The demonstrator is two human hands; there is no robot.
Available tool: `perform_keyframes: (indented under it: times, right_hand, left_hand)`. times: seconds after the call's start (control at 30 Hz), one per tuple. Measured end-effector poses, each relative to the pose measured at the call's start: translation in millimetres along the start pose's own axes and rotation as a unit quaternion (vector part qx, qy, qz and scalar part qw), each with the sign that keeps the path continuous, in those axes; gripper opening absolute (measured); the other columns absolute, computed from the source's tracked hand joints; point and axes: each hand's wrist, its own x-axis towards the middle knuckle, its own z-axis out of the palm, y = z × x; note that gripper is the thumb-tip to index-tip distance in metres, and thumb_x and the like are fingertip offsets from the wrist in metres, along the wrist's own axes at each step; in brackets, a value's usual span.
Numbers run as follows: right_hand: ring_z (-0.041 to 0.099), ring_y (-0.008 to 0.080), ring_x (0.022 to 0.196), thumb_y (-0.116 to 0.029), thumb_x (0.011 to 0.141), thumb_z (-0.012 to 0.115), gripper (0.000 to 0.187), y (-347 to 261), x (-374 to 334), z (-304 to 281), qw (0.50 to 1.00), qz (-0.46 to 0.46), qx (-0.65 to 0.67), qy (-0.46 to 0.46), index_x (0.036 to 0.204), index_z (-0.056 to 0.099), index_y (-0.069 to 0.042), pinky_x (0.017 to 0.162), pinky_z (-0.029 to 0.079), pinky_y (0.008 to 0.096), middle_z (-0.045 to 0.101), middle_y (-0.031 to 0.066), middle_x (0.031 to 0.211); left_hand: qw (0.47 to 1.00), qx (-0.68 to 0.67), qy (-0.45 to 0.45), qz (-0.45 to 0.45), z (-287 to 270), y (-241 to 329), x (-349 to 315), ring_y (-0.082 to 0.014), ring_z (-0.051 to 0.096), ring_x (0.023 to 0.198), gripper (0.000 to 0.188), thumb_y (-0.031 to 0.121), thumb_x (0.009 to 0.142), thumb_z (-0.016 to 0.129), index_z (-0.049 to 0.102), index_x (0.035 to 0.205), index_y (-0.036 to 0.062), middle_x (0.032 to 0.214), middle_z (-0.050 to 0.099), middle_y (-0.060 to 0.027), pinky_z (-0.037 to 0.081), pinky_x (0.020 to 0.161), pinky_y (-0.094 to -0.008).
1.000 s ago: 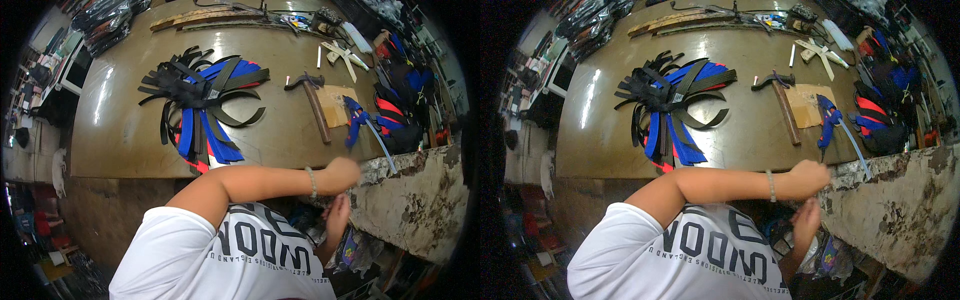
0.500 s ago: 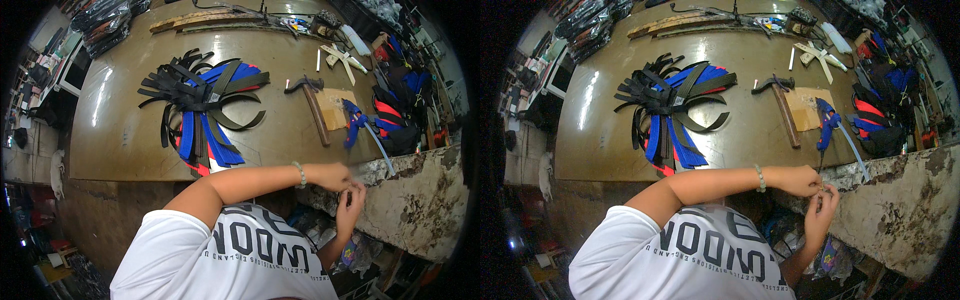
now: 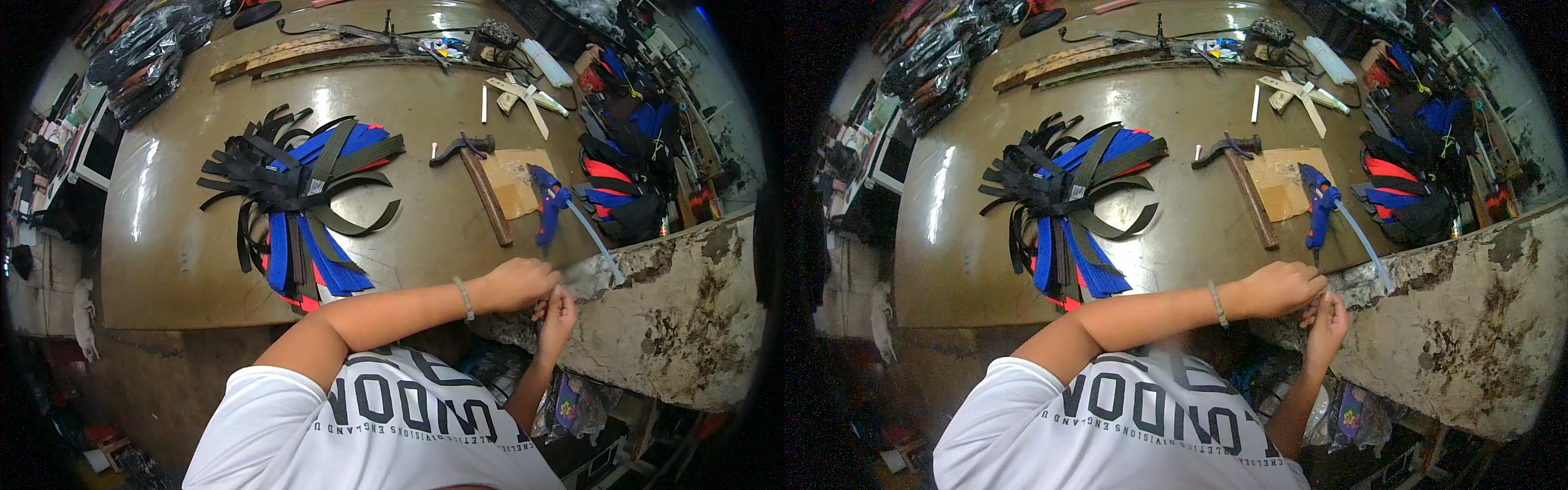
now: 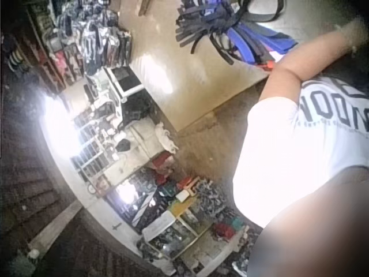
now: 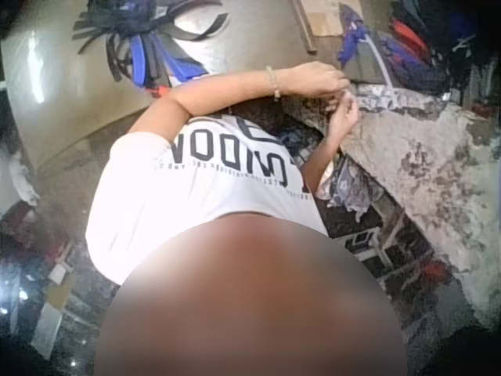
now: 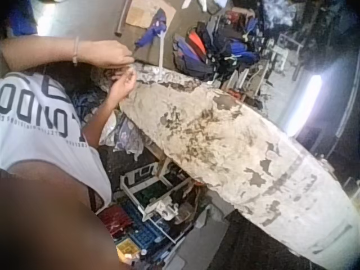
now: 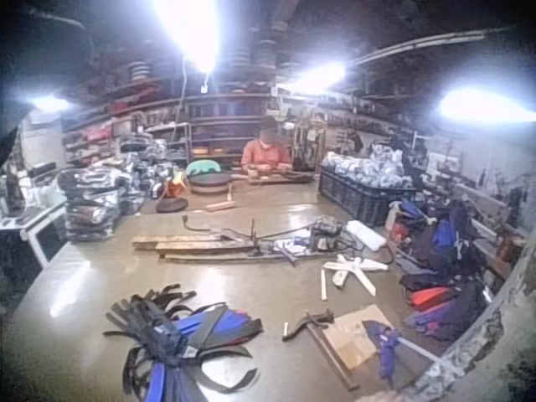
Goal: The person repeatedly picks up black and blue rubber strips, folds them, and attaches small white labels to each strip. They then gather the labeled strips into a bundle and tie them together with a yellow string. The person continues to handle additional strips and labels throughout the clip.
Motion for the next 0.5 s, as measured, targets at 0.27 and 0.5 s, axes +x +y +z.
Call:
perform_keyframes:
  times: [0.27, 0.5]
  right_hand:
    - [0.057, 0.0089, 0.07, -0.014, 0.097, 0.057, 0.025, 15.8, 7.1, -9.3, 1.0, -0.005, 0.015, 0.024, 0.116, 0.056, 0.001, 0.053, 0.044, 0.0222, 0.06, 0.0036, 0.089]
    - [0.059, 0.0172, 0.096, -0.008, 0.097, 0.055, 0.027, 15.0, -18.1, 3.0, 0.981, -0.145, -0.089, 0.094, 0.119, 0.055, 0.006, 0.059, 0.051, 0.023, 0.053, 0.0116, 0.119]
  left_hand:
    - [0.982, -0.165, -0.02, -0.092, -1.7, 5.6, -7.7, -0.0342, 0.064, 0.072, 0.023, 0.023, 0.084, 0.063, 0.064, 0.083, 0.0001, 0.076, 0.062, -0.0167, 0.05, 0.065, -0.0423]
    - [0.905, -0.363, -0.003, -0.223, 7.2, 9.1, -2.3, -0.0339, 0.062, 0.061, 0.029, 0.026, 0.084, 0.062, 0.063, 0.081, -0.0037, 0.068, 0.062, -0.0226, 0.049, 0.062, -0.0408]
